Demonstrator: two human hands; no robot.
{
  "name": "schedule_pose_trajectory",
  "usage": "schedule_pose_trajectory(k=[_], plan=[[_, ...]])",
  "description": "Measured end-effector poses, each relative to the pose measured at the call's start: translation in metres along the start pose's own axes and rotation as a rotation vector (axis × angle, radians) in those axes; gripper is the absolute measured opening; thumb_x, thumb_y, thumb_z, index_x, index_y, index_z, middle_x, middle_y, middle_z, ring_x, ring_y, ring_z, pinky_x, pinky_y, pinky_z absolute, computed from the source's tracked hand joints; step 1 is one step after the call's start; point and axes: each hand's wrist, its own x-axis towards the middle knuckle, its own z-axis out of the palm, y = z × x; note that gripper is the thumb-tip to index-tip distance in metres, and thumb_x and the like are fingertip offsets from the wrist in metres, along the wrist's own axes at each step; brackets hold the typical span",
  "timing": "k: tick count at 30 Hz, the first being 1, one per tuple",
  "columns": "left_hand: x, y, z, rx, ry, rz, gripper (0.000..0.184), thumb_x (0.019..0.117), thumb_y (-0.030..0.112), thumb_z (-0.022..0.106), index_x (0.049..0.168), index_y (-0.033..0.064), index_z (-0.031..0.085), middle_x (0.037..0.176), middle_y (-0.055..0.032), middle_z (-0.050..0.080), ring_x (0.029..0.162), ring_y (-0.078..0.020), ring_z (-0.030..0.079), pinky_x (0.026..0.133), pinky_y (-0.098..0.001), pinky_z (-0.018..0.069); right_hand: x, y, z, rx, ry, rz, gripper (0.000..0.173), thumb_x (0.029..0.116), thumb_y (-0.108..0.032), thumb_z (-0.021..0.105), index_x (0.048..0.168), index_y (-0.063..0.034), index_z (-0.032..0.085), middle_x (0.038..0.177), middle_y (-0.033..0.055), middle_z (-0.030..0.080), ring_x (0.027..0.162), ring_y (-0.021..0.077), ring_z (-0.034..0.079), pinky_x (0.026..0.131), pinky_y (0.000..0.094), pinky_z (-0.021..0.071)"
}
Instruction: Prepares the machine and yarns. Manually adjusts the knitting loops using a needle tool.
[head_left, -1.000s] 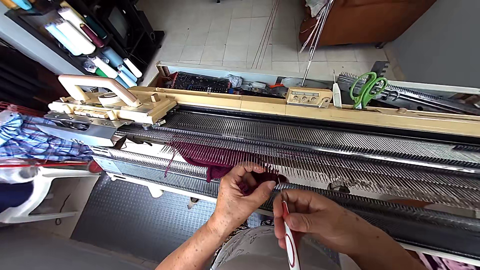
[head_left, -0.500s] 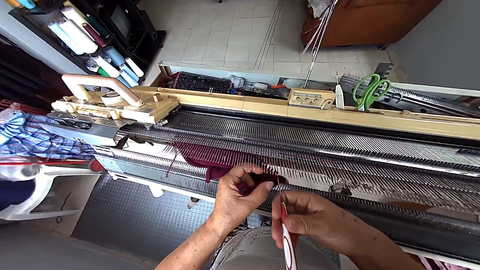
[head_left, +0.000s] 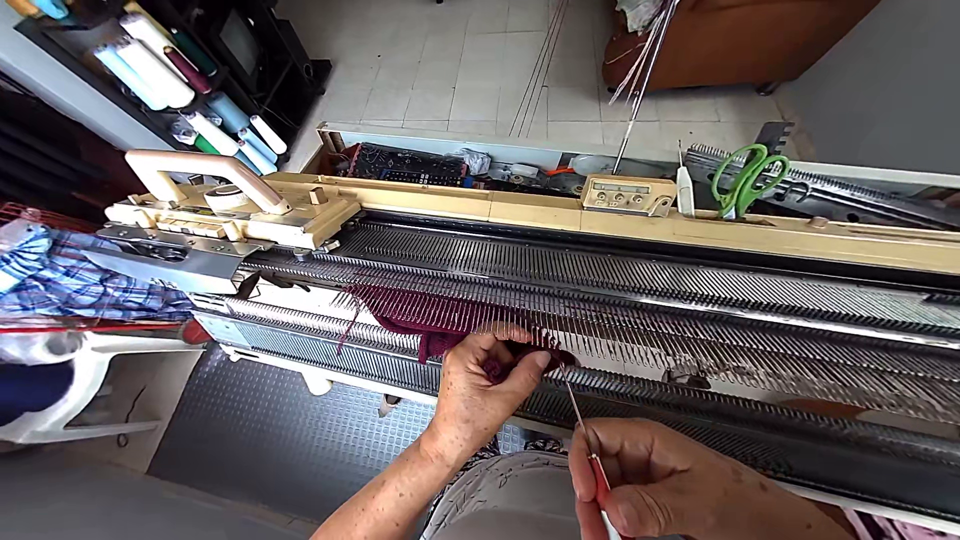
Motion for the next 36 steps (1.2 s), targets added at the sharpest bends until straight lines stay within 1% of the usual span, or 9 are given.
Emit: schedule_pose_trajectory(k=[8,10,12,14,18,22,25,30,36], plan=[[0.004,0.025,-0.049,0.013,-0.024,-0.197,0.024,0.0887,-0.006,0.068,0.111,0.0022,0.071,0.090,0.0009,0.076,0.080,-0.0062,0.072,0.076,-0.0250,0.0618,0.008,0.010,-0.013,0.018,0.104,-0.062,0.022,0.0980,-0.023,0.068,0.118,-0.0136,0.064,0.099,-0.0014,0.073,0.087,0.0053,0.073,0.072,0.0208,0.0623],[0.009,0.031,-0.074,0.070,0.088,-0.268,0.026,0.0908,-0.014,0.060,0.110,0.0011,0.069,0.085,0.0026,0.075,0.074,-0.0043,0.072,0.071,-0.0227,0.0620,0.011,0.013,-0.020,0.019,0.103,-0.060,0.022,0.0998,-0.023,0.065,0.119,-0.0128,0.063,0.101,-0.0011,0.073,0.089,0.0054,0.073,0.073,0.0209,0.0624],[0.015,0.031,-0.093,0.266,0.219,-0.277,0.016,0.0938,-0.010,0.060,0.103,0.0006,0.069,0.069,0.0039,0.069,0.054,0.0005,0.062,0.054,-0.0171,0.0543,0.014,0.012,-0.023,0.017,0.099,-0.031,0.021,0.1009,-0.022,0.063,0.119,-0.0117,0.063,0.100,-0.0007,0.073,0.089,0.0053,0.073,0.072,0.0212,0.0626],[0.016,0.025,-0.105,0.590,0.323,-0.188,0.010,0.0948,-0.003,0.064,0.102,-0.0009,0.071,0.071,-0.0016,0.065,0.048,-0.0012,0.052,0.048,-0.0202,0.0466,0.018,0.011,-0.026,0.015,0.090,-0.006,0.018,0.1021,-0.020,0.060,0.118,-0.0106,0.062,0.100,-0.0001,0.072,0.090,0.0064,0.073,0.074,0.0222,0.0627],[-0.010,0.016,-0.090,0.954,0.341,0.169,0.020,0.0881,0.000,0.060,0.104,-0.0063,0.071,0.102,-0.0221,0.068,0.060,-0.0222,0.060,0.054,-0.0403,0.0505,0.019,0.008,-0.028,0.038,0.054,0.009,0.019,0.1031,-0.019,0.059,0.119,-0.0089,0.061,0.102,0.0026,0.072,0.091,0.0095,0.073,0.074,0.0252,0.0638],[-0.022,-0.010,-0.015,0.689,0.181,0.347,0.020,0.0869,0.012,0.074,0.101,-0.0022,0.075,0.103,-0.0173,0.071,0.067,-0.0111,0.064,0.062,-0.0240,0.0566,0.023,0.010,-0.029,0.040,0.037,0.012,0.017,0.1052,-0.018,0.054,0.119,-0.0087,0.060,0.102,0.0024,0.072,0.091,0.0103,0.073,0.073,0.0260,0.0639],[-0.013,-0.011,0.022,0.470,0.144,0.276,0.016,0.0851,0.008,0.076,0.097,-0.0019,0.076,0.093,-0.0112,0.070,0.065,-0.0057,0.064,0.061,-0.0192,0.0567,0.018,0.012,-0.025,0.023,0.003,-0.033,0.017,0.1027,-0.018,0.060,0.119,-0.0112,0.060,0.102,0.0007,0.072,0.091,0.0087,0.073,0.074,0.0247,0.0633],[0.007,-0.014,-0.002,-0.017,-0.019,-0.099,0.015,0.0984,0.003,0.055,0.097,-0.0027,0.069,0.064,0.0052,0.061,0.057,0.0012,0.057,0.056,-0.0162,0.0495,0.034,0.011,-0.033,0.024,0.108,0.008,0.015,0.1030,-0.016,0.057,0.117,-0.0104,0.060,0.101,-0.0001,0.072,0.092,0.0094,0.073,0.075,0.0250,0.0632],[0.014,0.004,-0.012,-0.126,-0.078,-0.227,0.009,0.0946,0.004,0.062,0.098,-0.0004,0.068,0.073,0.0051,0.065,0.061,0.0023,0.055,0.058,-0.0158,0.0472,0.044,0.013,-0.026,0.024,0.137,-0.015,0.014,0.1032,-0.017,0.058,0.116,-0.0119,0.060,0.101,-0.0013,0.073,0.093,0.0091,0.073,0.077,0.0251,0.0631]])
